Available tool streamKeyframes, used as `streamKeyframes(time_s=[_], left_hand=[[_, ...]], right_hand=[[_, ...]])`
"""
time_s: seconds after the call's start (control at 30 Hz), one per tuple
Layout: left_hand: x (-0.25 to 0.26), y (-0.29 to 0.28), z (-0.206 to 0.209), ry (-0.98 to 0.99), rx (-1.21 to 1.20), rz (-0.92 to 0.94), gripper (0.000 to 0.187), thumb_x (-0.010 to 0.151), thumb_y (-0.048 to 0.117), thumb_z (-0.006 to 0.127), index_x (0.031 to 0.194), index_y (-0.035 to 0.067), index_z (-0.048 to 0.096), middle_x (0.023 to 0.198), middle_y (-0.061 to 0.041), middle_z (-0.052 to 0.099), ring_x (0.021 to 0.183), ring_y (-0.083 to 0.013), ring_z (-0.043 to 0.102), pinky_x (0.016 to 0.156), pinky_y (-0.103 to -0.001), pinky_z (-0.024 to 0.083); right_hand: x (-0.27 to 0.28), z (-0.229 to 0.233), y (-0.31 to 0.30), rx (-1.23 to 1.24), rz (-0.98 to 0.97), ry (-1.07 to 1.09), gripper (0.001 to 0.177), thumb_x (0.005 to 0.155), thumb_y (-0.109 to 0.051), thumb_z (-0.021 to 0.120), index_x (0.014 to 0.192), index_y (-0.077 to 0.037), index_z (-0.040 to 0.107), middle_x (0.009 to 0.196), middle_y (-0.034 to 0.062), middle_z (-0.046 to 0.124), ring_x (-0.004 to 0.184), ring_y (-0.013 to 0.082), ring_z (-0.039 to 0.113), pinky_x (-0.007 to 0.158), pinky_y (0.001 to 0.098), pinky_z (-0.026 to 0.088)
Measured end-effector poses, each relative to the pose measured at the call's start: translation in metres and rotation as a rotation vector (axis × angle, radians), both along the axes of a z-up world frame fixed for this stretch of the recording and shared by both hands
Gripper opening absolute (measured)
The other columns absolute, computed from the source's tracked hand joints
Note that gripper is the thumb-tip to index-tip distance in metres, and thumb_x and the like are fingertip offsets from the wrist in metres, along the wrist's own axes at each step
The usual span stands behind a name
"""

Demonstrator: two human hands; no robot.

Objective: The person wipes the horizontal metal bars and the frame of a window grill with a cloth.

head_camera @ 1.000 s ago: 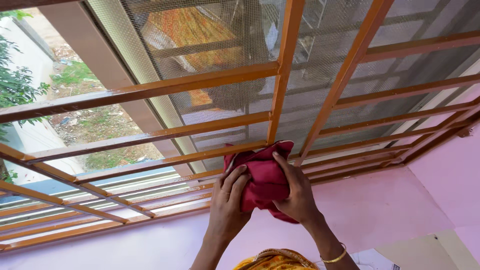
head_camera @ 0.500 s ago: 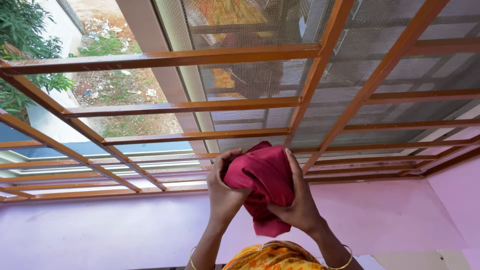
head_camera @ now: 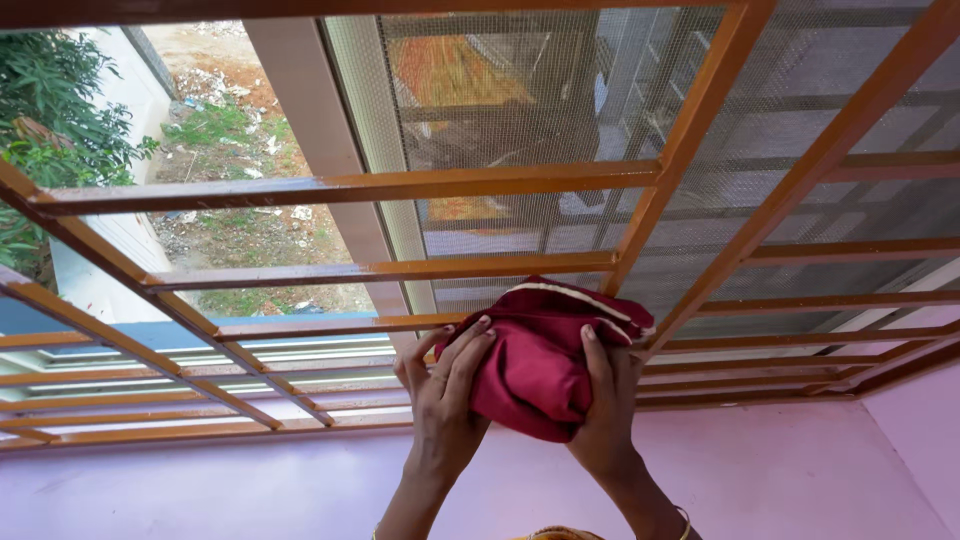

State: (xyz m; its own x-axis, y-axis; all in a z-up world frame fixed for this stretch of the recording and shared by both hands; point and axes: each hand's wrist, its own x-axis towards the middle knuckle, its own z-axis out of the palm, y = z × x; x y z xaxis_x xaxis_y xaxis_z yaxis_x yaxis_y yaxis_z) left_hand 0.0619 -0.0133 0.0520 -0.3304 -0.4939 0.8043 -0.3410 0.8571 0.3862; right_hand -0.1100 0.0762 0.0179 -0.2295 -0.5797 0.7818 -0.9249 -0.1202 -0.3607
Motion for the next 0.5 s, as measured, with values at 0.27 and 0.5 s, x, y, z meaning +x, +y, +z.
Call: streamKeyframes(time_s=[0.27, 0.5], left_hand=[[0.022, -0.023, -0.018, 0.055, -0.037, 0.056, 0.049, 0.082, 0.012, 0.078, 0.128, 0.012, 0.060, 0.134, -0.004, 0.069, 0.125, -0.0229, 0.060, 0.112, -0.041, 0.035], [0.025, -0.019, -0.028, 0.101, 0.003, -0.012, 0.042, 0.075, 0.010, 0.079, 0.116, 0.012, 0.067, 0.125, -0.003, 0.072, 0.115, -0.0259, 0.058, 0.106, -0.041, 0.040]], right_hand=[[0.017, 0.043, -0.001, 0.492, 0.166, 0.021, 0.144, 0.042, -0.052, 0.095, 0.155, -0.005, 0.018, 0.117, 0.0194, 0.046, 0.112, 0.0360, 0.044, 0.095, 0.0580, 0.021], [0.010, 0.056, 0.019, 0.471, 0.190, 0.021, 0.135, 0.053, -0.064, 0.095, 0.159, -0.021, 0.026, 0.122, 0.0165, 0.044, 0.116, 0.0377, 0.037, 0.100, 0.0566, 0.024]])
